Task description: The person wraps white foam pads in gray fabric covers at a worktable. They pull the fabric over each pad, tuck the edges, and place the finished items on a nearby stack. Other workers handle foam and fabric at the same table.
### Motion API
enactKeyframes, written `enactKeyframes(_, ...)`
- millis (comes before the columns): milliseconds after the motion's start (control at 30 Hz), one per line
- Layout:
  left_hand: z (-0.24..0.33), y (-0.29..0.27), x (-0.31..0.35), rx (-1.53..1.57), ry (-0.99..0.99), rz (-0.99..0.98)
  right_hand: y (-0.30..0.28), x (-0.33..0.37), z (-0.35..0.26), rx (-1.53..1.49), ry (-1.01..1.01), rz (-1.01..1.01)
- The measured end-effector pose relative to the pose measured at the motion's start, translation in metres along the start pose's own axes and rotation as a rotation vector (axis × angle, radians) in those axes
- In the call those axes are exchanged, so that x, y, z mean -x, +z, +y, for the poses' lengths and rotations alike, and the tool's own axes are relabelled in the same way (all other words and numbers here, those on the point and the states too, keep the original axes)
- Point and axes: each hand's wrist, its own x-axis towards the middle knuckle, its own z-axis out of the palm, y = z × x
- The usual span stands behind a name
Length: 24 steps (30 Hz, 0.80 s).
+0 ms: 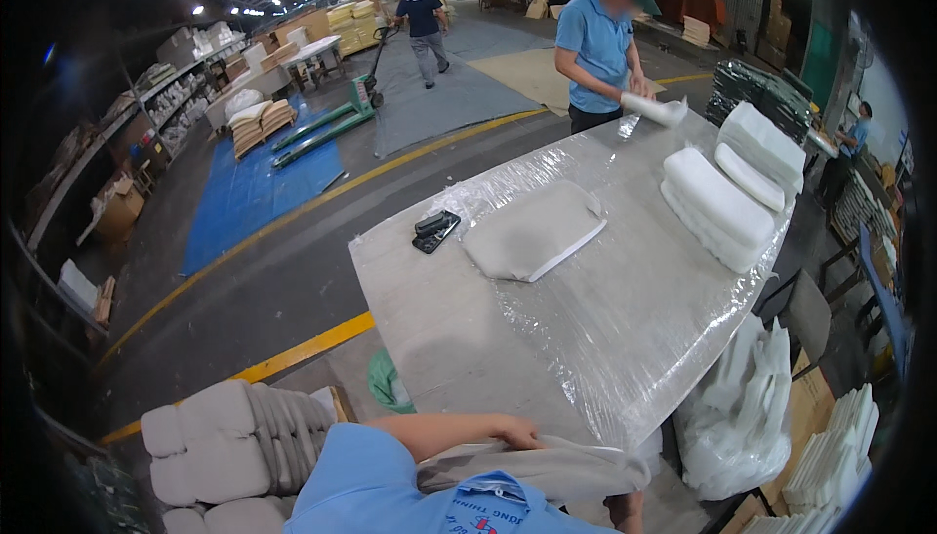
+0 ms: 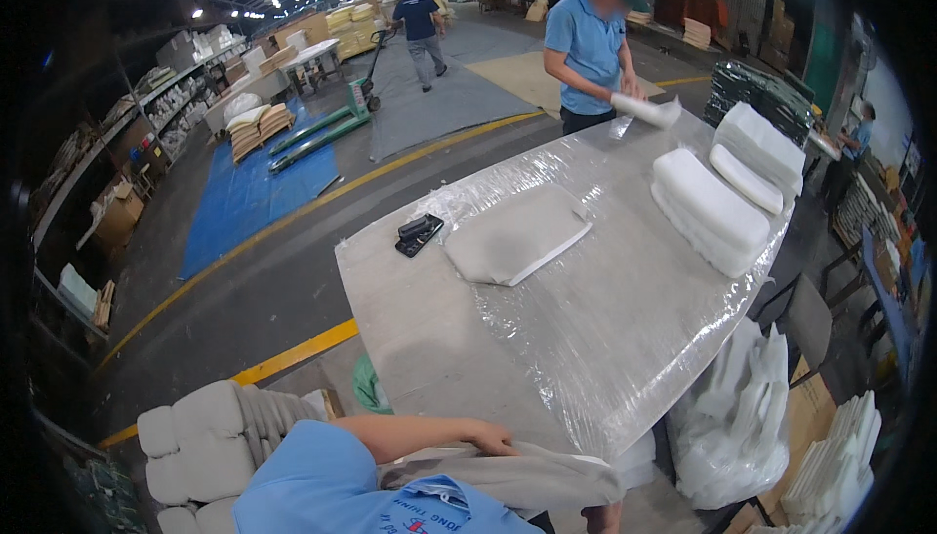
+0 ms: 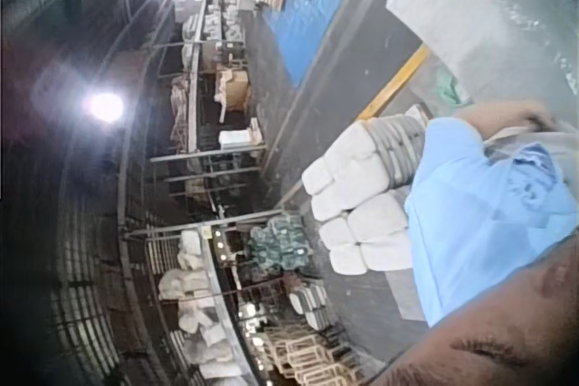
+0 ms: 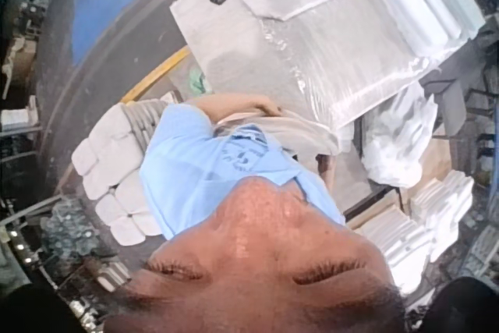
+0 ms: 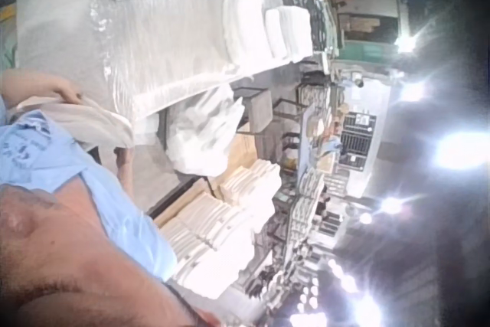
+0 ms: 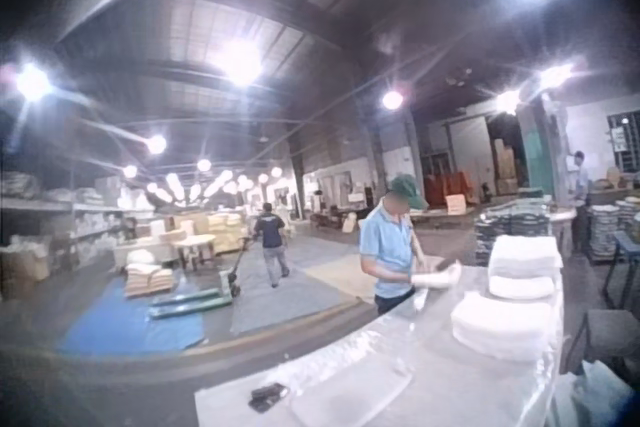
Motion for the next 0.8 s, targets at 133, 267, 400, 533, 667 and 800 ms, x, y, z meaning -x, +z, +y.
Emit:
enactKeyframes(133,-0.004,0.006,0.007,-0.028,0.103,0.296,-0.059,-0.031,-0.026,0.146,-0.343,0.129)
enactKeyframes(267,-0.012,0.039,0.019,0.047,-0.066,0.587,-0.024,0.006,-0.095,0.388,-0.630,-0.031)
enactKeyframes(400,-0.023,0.044,0.033,0.088,0.016,0.653,0.070,0.109,-0.158,1.240,-1.092,-0.573)
enactKeyframes(533,-0.058,0.046,0.078,-0.043,-0.046,0.532,0.102,0.154,-0.126,1.833,-1.251,-0.692)
enactKeyframes(667,-0.068,0.058,0.103,0.085,-0.222,0.559,0.114,0.143,-0.094,1.825,-1.266,-0.648)
enactKeyframes(800,-0.070,0.050,0.103,0.254,-0.228,0.868,0.123,0.119,-0.091,1.741,-1.224,-0.613)
